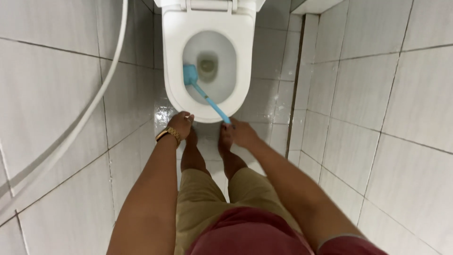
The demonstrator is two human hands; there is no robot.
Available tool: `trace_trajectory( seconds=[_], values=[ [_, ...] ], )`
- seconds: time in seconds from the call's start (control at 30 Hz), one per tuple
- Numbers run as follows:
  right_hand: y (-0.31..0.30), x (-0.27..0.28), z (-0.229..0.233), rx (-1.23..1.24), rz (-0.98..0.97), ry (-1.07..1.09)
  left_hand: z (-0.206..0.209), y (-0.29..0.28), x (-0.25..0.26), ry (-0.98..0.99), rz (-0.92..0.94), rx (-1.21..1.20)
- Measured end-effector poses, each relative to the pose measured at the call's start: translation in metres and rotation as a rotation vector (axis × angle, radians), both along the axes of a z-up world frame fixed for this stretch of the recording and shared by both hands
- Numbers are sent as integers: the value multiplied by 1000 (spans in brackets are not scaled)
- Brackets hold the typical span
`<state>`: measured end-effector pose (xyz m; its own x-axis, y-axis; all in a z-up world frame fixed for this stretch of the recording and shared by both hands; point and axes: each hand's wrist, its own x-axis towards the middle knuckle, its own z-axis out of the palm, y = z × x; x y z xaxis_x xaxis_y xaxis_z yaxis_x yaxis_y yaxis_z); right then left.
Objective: Clean the toilet bowl and scrub the tiled bathroom floor using a brush and water.
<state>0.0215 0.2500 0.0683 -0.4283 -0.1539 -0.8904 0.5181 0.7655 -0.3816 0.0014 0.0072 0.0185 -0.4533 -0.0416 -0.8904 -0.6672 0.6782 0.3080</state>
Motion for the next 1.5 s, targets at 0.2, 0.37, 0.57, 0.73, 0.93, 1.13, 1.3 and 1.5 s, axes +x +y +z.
trace_trajectory(
  seconds=[0.2, 0.37, 0.57, 0.73, 0.93, 1.13, 1.3, 1.5],
  values=[
    [98, -19, 6, 485, 510, -74, -30, 0, 7, 46, -152, 1],
    [77, -72, 45, 478, 604, 4, -60, -7, 21, 41, -54, 20],
    [32, -47, 26, 253, 531, 75, -31, -1, 15, 50, -69, 22],
    [95, -28, -10, 198, 538, 42, -56, -2, 14, 67, -84, 20],
    [26, 28, -5, 124, 296, -27, -31, -6, 19, 48, 73, 72],
    [-99, 49, 9, -233, -241, 72, -71, -28, 36, 148, -124, -5],
    [-120, 18, 38, -235, -602, -229, -88, -47, 47, 55, -85, -38],
    [-26, 33, -51, -208, -233, 62, -72, -47, 46, 30, -111, -41]
  ],
)
